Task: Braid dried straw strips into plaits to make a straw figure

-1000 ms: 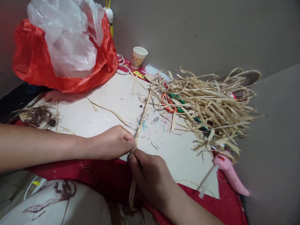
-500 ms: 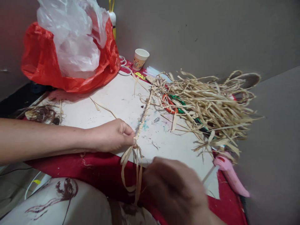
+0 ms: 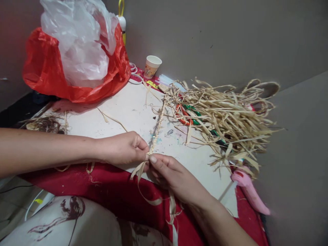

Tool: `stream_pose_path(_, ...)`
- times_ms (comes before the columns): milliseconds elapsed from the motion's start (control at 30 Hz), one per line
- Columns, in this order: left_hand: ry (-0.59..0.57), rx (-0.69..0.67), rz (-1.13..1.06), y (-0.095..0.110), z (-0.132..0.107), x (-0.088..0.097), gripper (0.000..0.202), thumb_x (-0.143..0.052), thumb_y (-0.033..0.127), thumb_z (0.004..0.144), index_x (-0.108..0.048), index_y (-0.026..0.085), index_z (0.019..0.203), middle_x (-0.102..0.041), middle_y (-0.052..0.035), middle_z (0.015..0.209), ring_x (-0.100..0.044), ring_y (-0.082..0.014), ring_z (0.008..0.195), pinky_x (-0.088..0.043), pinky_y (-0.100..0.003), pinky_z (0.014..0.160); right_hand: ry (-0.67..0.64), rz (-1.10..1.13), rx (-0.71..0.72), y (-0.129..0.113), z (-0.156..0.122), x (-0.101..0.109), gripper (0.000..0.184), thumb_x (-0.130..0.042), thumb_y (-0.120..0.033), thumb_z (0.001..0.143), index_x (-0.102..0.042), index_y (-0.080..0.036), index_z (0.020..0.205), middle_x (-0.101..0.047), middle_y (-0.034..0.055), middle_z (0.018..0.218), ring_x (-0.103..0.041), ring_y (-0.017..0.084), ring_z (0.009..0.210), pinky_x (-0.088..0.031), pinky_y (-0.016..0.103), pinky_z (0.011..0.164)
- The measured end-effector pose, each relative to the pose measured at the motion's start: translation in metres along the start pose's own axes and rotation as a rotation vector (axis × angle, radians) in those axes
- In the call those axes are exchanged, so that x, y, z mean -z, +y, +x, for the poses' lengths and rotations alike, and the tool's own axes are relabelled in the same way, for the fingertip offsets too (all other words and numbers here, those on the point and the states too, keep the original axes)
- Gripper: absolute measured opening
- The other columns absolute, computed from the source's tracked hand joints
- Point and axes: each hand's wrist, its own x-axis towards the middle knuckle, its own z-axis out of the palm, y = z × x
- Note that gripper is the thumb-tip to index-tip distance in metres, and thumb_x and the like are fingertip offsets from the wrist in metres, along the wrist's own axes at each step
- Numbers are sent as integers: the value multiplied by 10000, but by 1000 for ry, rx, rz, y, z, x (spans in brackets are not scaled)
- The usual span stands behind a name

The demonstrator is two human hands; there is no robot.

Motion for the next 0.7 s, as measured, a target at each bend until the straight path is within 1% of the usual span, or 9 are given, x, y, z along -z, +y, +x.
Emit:
stream_pose_path(67, -25, -12, 75, 0, 0, 2, 209, -528, 296, 785, -529, 164, 622, -346, 78, 457, -247, -56, 410, -170, -212, 413, -48, 5, -16, 0, 2, 5, 418, -430, -507, 914, -458, -166, 675, -294, -79, 506, -193, 58, 447, -150, 206, 414)
stream_pose_path(133, -27, -26, 155, 0, 0, 2, 220, -510, 289, 791, -478, 178, 604, -327, 80, 457, -259, -61, 412, -186, -211, 413, -91, 70, -38, 0, 4, 7, 423, -446, -502, 906, -412, -176, 638, -283, -84, 493, -176, 54, 430, -133, 207, 399)
stream_pose_path(200, -6, -54, 250, 0, 0, 1, 226, -480, 260, 800, -447, 181, 591, -338, 74, 466, -280, -63, 426, -207, -206, 425, -98, 138, -66, 1, 7, 5, 415, -459, -482, 901, -375, -187, 621, -257, -93, 479, -146, 53, 413, -113, 208, 384)
stream_pose_path(267, 28, -81, 365, 2, -1, 0, 239, -450, 229, 805, -436, 176, 573, -372, 63, 477, -309, -64, 447, -222, -204, 445, -61, 166, -73, 3, 9, 2, 403, -453, -438, 906, -361, -190, 602, -260, -92, 470, -144, 54, 404, -119, 211, 382)
stream_pose_path(367, 58, -113, 559, 5, -4, -2, 253, -410, 186, 808, -425, 172, 556, -414, 49, 486, -335, -67, 460, -241, -207, 471, 27, 123, -33, 7, 9, -4, 408, -435, -380, 913, -362, -183, 563, -317, -72, 460, -211, 58, 416, -166, 214, 404)
stream_pose_path(500, 139, -197, 873, 8, -9, -4, 227, -411, 165, 808, -490, 171, 596, -499, 21, 537, -368, -84, 485, -273, -221, 505, 123, 80, -31, 10, 8, -9, 406, -458, -364, 893, -411, -169, 540, -333, -67, 439, -227, 56, 417, -166, 211, 407)
stream_pose_path(600, 214, -266, 1070, 5, -14, -8, 202, -440, 163, 805, -546, 170, 633, -575, -13, 628, -428, -102, 521, -296, -235, 516, 152, 147, -61, 8, 7, -14, 359, -477, -368, 872, -502, -157, 583, -283, -88, 402, -186, 50, 377, -119, 213, 385)
stream_pose_path(633, 236, -306, 1124, 3, -16, -11, 197, -444, 159, 810, -557, 173, 650, -585, -15, 649, -443, -107, 523, -299, -239, 508, 162, 188, -66, 8, 7, -16, 343, -489, -365, 861, -508, -156, 590, -264, -95, 396, -172, 47, 369, -108, 212, 381)
stream_pose_path(700, 284, -422, 1236, -2, -18, -15, 188, -440, 147, 825, -566, 178, 689, -584, -15, 665, -468, -122, 518, -302, -251, 481, 190, 279, -71, 6, 6, -20, 341, -520, -349, 832, -453, -167, 551, -253, -98, 401, -161, 41, 367, -100, 209, 378)
